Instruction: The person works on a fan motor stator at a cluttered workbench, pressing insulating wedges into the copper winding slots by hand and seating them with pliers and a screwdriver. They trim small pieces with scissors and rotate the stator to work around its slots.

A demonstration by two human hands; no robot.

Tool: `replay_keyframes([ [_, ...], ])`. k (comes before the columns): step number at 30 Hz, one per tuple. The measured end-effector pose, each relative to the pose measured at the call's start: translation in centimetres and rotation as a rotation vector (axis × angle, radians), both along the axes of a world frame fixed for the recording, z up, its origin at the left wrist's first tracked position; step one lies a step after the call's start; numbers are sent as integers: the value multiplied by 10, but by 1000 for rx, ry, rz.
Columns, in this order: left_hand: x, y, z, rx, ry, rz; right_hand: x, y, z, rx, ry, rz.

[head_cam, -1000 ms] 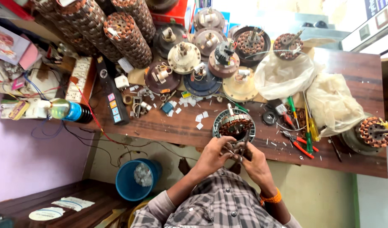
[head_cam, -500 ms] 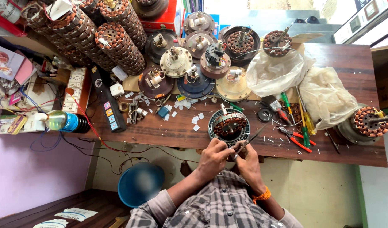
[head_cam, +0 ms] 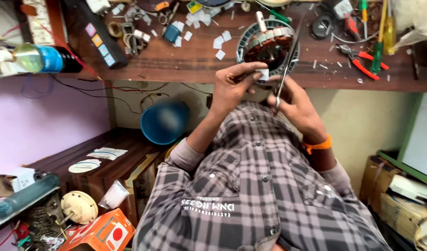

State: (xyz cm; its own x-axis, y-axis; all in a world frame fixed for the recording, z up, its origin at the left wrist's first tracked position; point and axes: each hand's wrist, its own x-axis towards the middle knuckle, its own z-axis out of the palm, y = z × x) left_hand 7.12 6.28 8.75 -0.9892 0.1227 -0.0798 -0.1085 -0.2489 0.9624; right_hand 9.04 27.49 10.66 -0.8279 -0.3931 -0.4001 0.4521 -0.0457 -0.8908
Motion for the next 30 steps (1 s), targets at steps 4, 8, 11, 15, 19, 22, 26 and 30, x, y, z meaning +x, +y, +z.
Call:
replay_keyframes([
  [4, -9, -4, 11, -86, 0, 82, 1, 4, 4, -2, -94, 271],
  [8, -19, -7, 11, 3, 0, 156, 4, 5, 0, -68, -156, 364],
  [11, -20, -10, 7, 67, -44, 177, 7, 4, -3, -70, -158, 394],
  [15, -18, -11, 6, 35, -14, 192, 8, 4, -3, 3, -194, 343],
  [19, -18, -10, 5, 25, -16, 198, 8, 5, -1, 19, -200, 322],
  [22, -19, -11, 3, 12, -11, 186, 8, 6, 0, 63, -178, 317],
  [26, -21, -13, -1, -5, -26, 174, 9, 7, 1, 86, -179, 294],
  [30, -24, -15, -7, 4, -42, 158, 11, 9, 0, 115, -148, 277],
])
